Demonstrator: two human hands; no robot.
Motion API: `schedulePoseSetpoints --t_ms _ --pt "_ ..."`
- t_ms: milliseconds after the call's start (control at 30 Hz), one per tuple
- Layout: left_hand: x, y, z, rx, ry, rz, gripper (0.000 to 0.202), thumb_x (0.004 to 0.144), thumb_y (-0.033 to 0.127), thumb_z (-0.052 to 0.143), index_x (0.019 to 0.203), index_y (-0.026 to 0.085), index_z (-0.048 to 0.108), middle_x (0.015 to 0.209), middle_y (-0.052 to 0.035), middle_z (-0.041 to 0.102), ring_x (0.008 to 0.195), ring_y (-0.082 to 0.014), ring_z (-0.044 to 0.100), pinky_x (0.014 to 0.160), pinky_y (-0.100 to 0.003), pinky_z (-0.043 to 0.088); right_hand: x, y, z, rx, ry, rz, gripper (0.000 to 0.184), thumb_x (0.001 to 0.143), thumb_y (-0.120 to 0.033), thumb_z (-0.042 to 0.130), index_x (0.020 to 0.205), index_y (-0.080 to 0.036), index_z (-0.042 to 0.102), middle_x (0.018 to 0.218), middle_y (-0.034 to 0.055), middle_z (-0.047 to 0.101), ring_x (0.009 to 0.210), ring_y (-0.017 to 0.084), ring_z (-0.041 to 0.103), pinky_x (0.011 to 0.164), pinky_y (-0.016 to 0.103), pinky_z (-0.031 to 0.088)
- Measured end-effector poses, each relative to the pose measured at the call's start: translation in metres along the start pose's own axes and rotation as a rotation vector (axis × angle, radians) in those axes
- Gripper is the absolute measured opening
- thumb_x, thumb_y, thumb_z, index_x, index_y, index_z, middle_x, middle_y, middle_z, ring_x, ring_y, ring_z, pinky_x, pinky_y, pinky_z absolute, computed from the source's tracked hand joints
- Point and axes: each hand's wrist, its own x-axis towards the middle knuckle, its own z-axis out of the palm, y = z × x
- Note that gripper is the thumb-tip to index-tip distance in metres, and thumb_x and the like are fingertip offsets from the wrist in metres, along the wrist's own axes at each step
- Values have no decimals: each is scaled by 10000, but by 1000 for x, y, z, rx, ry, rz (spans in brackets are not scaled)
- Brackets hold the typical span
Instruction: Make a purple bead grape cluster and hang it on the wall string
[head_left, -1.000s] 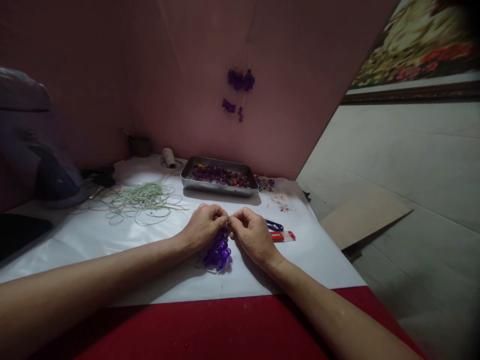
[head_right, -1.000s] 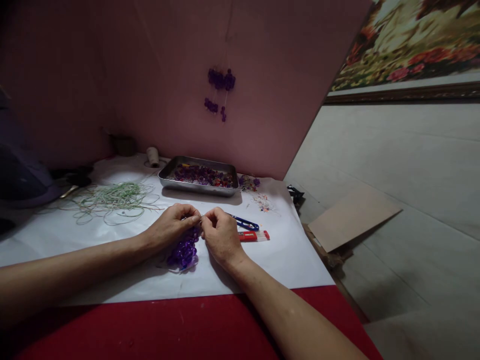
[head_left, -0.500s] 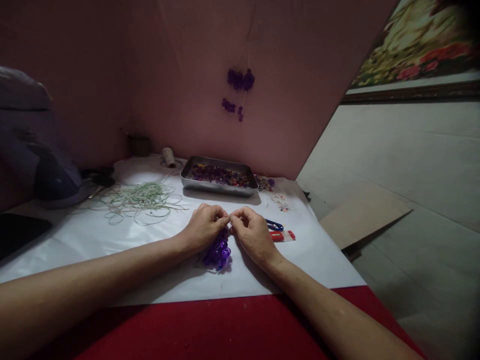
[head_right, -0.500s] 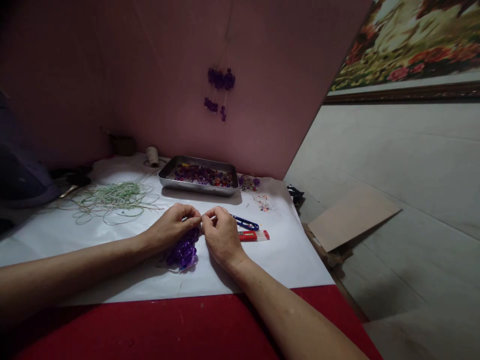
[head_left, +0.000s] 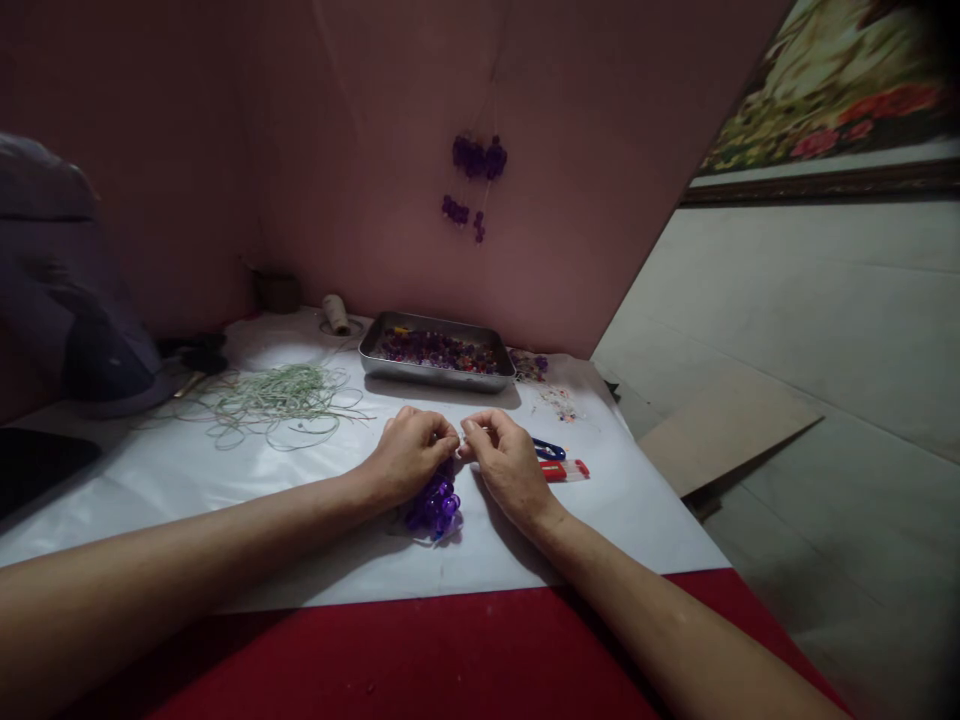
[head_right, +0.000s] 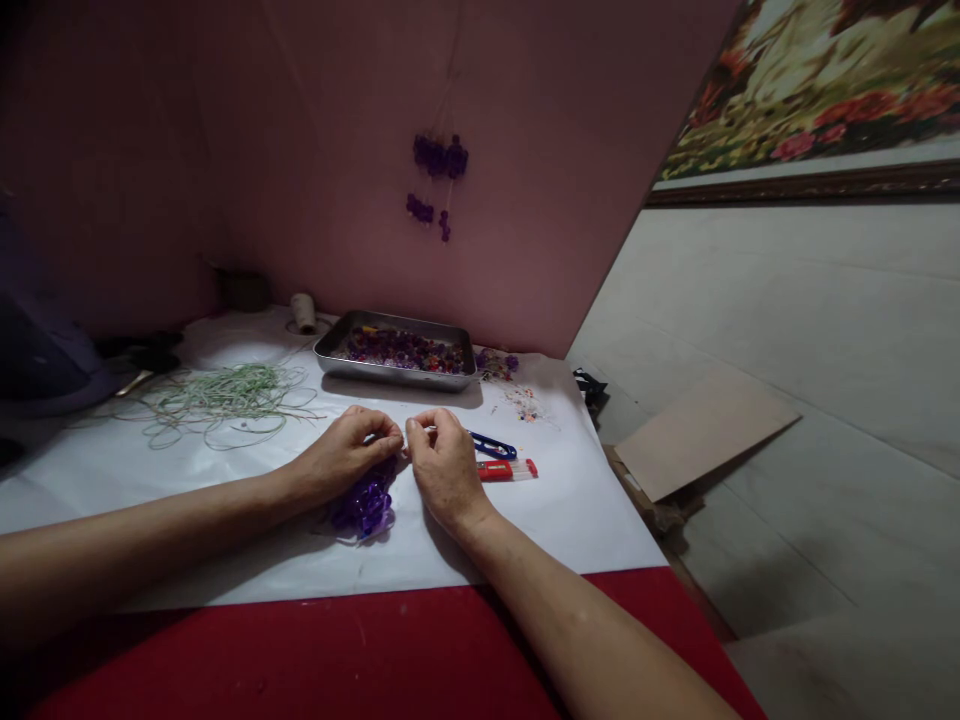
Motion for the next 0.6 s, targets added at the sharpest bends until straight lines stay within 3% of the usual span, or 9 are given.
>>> schedulePoseSetpoints --t_ms 267,433,600 --pt "-1 4 0 19 55 4 219 746 237 602 530 199 613 588 -51 619 685 -204 488 703 -344 376 -1 3 1 -32 -10 -40 118 828 -252 517 775 -175 589 782 53 629 726 188 580 707 329 461" --pt "0 3 -1 -102 -31 -54 208 757 240 557 562 176 594 579 -35 590 601 -158 480 581 -284 384 2 6 1 17 -2 -1 153 852 -273 480 813 -172 589 751 41 620 698 189 603 691 331 473" --pt "0 3 -2 -203 -29 -120 185 747 254 540 588 162 560 566 -8 534 560 -128 454 509 -251 362 0 4 0 -11 -31 36 120 750 -127 509 835 -183 574 758 17 620 674 172 611 663 311 474"
